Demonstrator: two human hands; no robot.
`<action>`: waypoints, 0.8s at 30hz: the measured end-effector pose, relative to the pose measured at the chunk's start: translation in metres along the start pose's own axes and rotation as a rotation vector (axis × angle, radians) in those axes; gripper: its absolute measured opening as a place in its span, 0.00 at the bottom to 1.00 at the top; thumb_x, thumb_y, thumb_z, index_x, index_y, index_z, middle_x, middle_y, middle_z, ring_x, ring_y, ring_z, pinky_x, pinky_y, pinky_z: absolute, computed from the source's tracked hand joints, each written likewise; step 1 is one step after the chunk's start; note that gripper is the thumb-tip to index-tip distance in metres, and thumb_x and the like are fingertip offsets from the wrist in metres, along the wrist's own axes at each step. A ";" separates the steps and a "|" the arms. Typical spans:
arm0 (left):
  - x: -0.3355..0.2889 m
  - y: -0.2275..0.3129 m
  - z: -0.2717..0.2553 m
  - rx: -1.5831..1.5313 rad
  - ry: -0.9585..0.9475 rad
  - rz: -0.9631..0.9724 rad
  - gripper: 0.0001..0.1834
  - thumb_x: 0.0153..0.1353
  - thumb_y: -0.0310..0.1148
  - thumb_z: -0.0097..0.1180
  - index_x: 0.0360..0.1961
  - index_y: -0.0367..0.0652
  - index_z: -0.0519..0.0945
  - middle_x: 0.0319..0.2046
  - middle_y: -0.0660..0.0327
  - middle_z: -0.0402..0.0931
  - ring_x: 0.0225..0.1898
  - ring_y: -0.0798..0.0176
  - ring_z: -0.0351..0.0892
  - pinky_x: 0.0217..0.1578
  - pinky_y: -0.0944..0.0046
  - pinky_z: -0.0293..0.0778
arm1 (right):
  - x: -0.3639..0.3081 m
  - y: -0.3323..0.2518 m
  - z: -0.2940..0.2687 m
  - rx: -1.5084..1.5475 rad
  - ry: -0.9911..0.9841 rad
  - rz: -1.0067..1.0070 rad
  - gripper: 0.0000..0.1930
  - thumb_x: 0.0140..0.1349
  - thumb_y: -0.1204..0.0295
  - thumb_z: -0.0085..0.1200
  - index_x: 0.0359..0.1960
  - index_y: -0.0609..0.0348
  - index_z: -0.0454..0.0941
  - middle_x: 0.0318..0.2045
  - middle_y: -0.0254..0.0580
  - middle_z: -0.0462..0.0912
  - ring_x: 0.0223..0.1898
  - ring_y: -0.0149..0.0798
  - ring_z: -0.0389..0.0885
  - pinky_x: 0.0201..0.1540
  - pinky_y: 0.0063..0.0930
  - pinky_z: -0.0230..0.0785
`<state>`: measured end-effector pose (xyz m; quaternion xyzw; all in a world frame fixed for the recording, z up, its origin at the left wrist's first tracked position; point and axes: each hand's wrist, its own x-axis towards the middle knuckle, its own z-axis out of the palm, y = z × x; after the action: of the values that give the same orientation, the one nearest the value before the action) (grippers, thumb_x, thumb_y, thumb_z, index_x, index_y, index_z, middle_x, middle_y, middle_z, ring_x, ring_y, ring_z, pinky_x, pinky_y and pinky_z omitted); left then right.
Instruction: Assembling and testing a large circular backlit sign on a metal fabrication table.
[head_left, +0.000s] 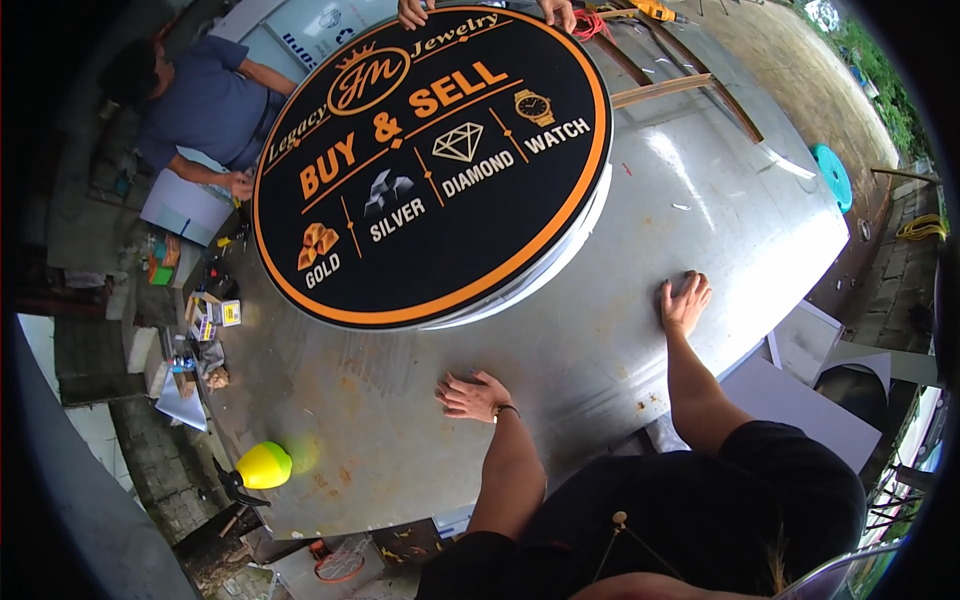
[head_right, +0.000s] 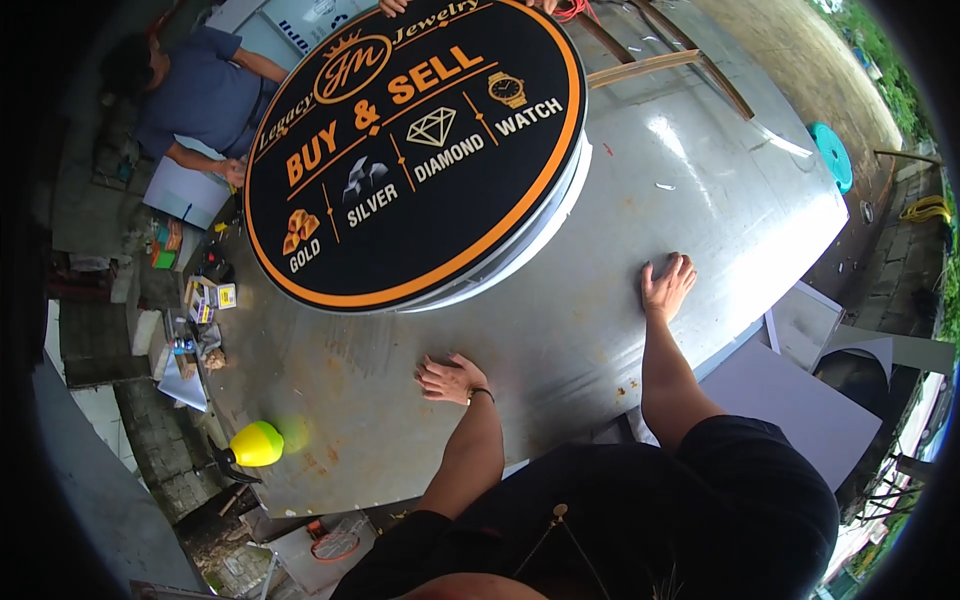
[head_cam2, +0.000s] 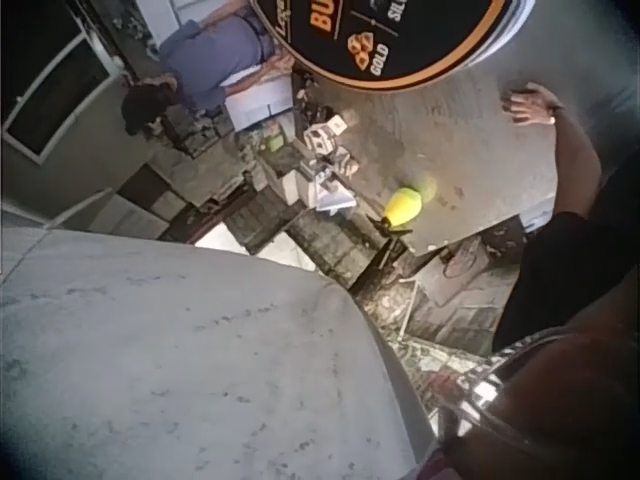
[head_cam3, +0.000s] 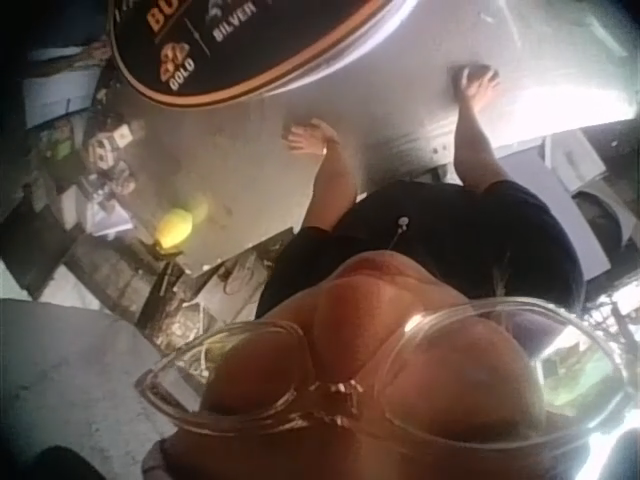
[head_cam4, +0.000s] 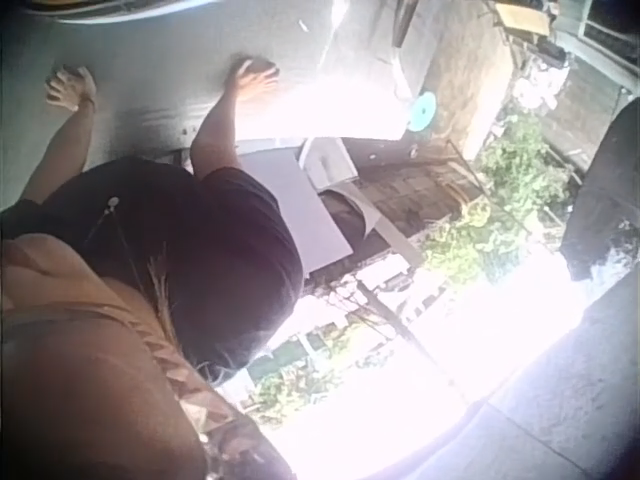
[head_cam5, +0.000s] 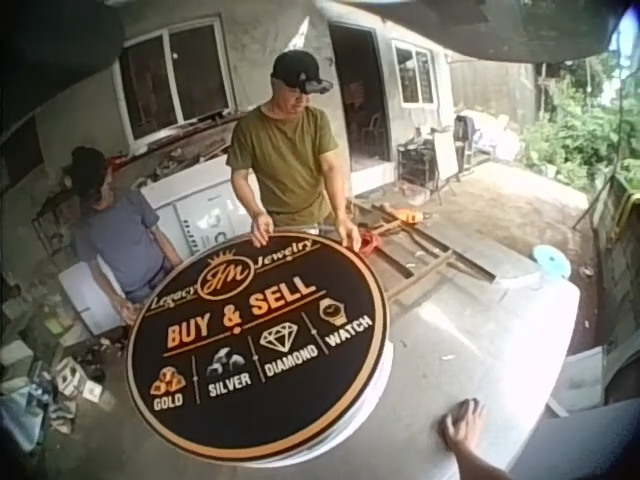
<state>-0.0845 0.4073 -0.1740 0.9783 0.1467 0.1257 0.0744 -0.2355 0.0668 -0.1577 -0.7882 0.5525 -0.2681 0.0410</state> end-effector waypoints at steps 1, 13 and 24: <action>0.000 0.000 0.000 0.017 -0.010 -0.008 0.29 0.56 0.45 0.43 0.58 0.46 0.62 0.60 0.52 0.56 0.66 0.47 0.49 0.60 0.36 0.46 | -0.001 0.000 0.000 -0.011 0.011 -0.016 0.28 0.49 0.57 0.53 0.49 0.60 0.65 0.49 0.49 0.65 0.53 0.52 0.61 0.61 0.43 0.50; -0.001 0.002 0.005 0.064 0.039 0.011 0.27 0.58 0.46 0.41 0.56 0.45 0.62 0.60 0.53 0.57 0.64 0.49 0.51 0.59 0.39 0.49 | 0.005 -0.005 -0.008 0.007 -0.026 0.029 0.28 0.49 0.58 0.54 0.51 0.59 0.65 0.50 0.49 0.65 0.54 0.52 0.60 0.64 0.44 0.47; 0.010 -0.009 -0.008 -0.030 -0.008 -0.060 0.30 0.54 0.44 0.46 0.58 0.46 0.62 0.60 0.52 0.58 0.66 0.48 0.49 0.62 0.36 0.43 | -0.003 -0.023 -0.007 0.031 -0.072 -0.006 0.29 0.50 0.60 0.54 0.53 0.61 0.65 0.54 0.53 0.65 0.55 0.56 0.60 0.61 0.45 0.50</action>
<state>-0.0800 0.4197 -0.1653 0.9728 0.1736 0.1214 0.0935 -0.2199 0.0798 -0.1445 -0.7982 0.5441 -0.2483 0.0723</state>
